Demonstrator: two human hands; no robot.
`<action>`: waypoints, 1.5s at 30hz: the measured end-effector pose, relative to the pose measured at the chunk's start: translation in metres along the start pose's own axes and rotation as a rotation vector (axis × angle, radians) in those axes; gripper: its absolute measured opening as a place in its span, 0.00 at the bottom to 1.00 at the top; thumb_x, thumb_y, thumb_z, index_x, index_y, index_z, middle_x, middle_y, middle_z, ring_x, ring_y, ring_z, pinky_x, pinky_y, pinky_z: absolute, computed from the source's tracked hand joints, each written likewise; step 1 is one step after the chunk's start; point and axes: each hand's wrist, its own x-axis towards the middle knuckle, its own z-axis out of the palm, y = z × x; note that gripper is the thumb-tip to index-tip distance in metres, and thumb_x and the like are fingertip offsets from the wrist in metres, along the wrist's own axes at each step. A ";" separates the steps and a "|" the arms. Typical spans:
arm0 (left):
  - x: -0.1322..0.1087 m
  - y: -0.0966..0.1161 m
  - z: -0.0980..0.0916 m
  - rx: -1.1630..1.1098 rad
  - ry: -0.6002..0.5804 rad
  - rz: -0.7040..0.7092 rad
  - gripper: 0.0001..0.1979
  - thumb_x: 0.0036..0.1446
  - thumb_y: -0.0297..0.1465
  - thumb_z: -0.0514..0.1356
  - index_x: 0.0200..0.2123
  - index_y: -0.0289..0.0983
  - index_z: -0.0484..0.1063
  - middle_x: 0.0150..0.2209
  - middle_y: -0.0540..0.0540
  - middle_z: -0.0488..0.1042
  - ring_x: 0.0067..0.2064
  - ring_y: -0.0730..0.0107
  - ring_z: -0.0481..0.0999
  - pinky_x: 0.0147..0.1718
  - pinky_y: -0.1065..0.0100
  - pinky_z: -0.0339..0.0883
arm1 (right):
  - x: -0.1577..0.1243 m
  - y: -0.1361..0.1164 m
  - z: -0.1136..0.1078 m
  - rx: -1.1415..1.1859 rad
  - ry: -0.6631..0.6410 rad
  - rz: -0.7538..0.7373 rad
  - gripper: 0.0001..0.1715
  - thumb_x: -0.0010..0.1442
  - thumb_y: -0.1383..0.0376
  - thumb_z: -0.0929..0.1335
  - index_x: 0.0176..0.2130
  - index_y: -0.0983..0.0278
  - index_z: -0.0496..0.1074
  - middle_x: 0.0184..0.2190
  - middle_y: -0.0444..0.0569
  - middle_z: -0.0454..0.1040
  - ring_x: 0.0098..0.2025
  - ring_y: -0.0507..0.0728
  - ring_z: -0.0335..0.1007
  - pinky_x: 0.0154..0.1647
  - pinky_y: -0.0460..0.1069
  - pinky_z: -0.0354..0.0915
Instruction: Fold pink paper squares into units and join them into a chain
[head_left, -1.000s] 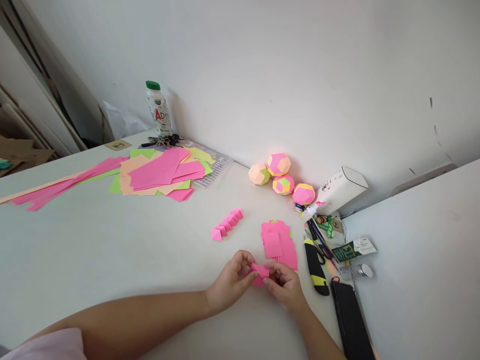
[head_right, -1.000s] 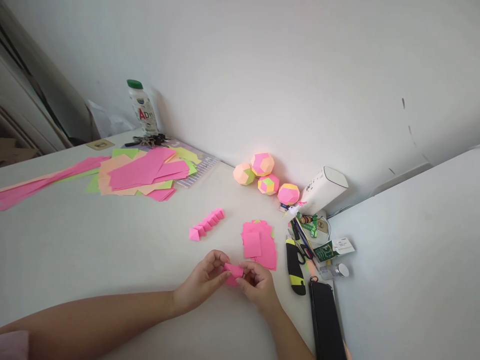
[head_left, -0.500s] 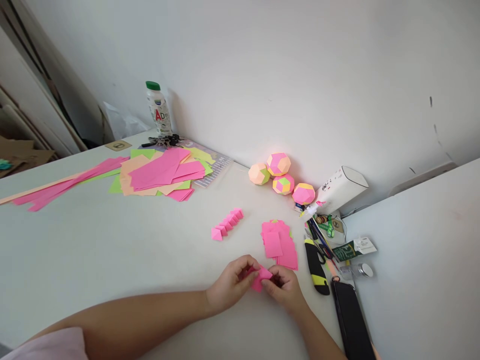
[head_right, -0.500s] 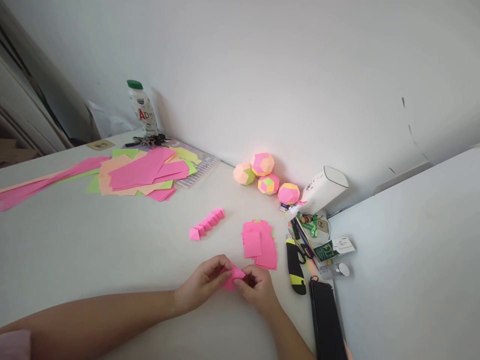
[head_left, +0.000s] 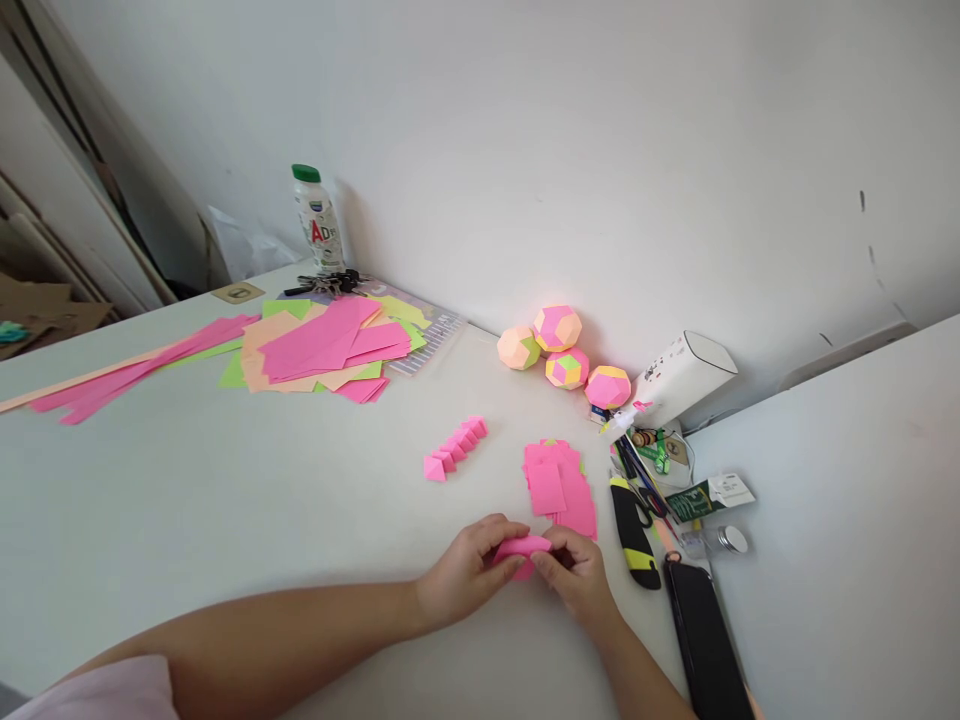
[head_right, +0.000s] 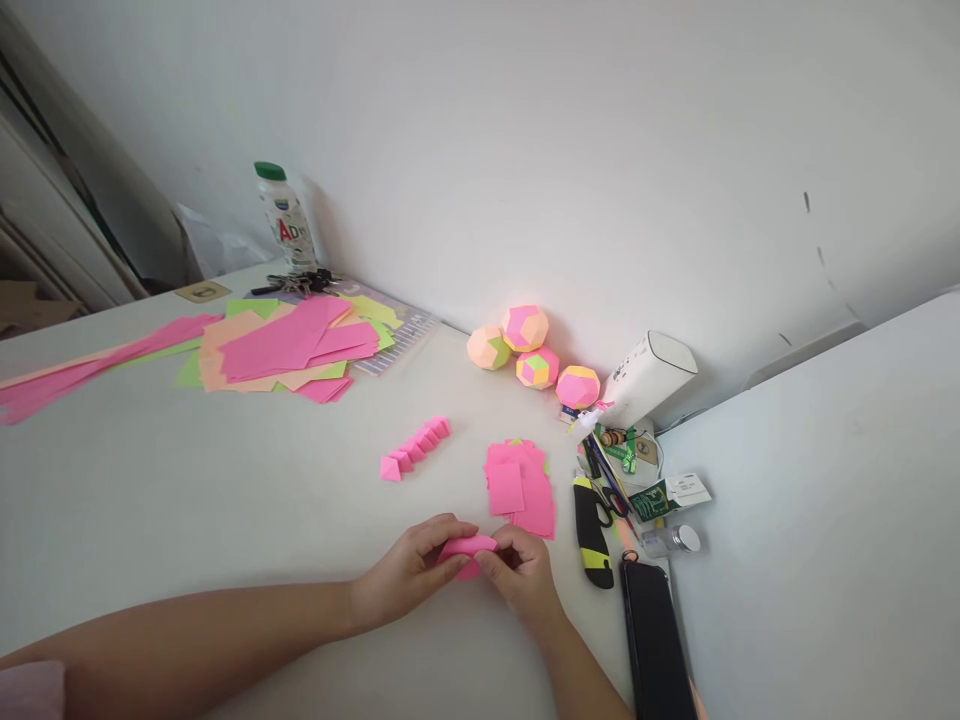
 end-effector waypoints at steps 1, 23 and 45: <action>0.000 0.000 0.000 0.011 0.000 0.000 0.11 0.55 0.29 0.54 0.41 0.38 0.72 0.29 0.49 0.65 0.30 0.71 0.65 0.29 0.71 0.61 | 0.000 0.001 0.000 0.008 0.009 -0.002 0.13 0.52 0.59 0.71 0.24 0.64 0.69 0.19 0.40 0.61 0.19 0.48 0.52 0.18 0.44 0.51; 0.000 0.004 -0.001 0.027 -0.147 0.038 0.10 0.55 0.27 0.52 0.24 0.34 0.70 0.22 0.53 0.61 0.24 0.78 0.59 0.24 0.75 0.54 | 0.003 0.001 -0.003 0.040 0.021 -0.096 0.08 0.51 0.60 0.72 0.28 0.63 0.74 0.23 0.44 0.68 0.24 0.52 0.61 0.24 0.45 0.59; 0.002 0.000 0.000 0.037 -0.167 0.114 0.13 0.56 0.26 0.51 0.20 0.34 0.65 0.19 0.54 0.57 0.22 0.80 0.56 0.21 0.75 0.51 | 0.002 0.001 -0.003 0.090 0.004 -0.088 0.04 0.51 0.64 0.72 0.28 0.62 0.75 0.21 0.43 0.67 0.21 0.50 0.58 0.20 0.44 0.56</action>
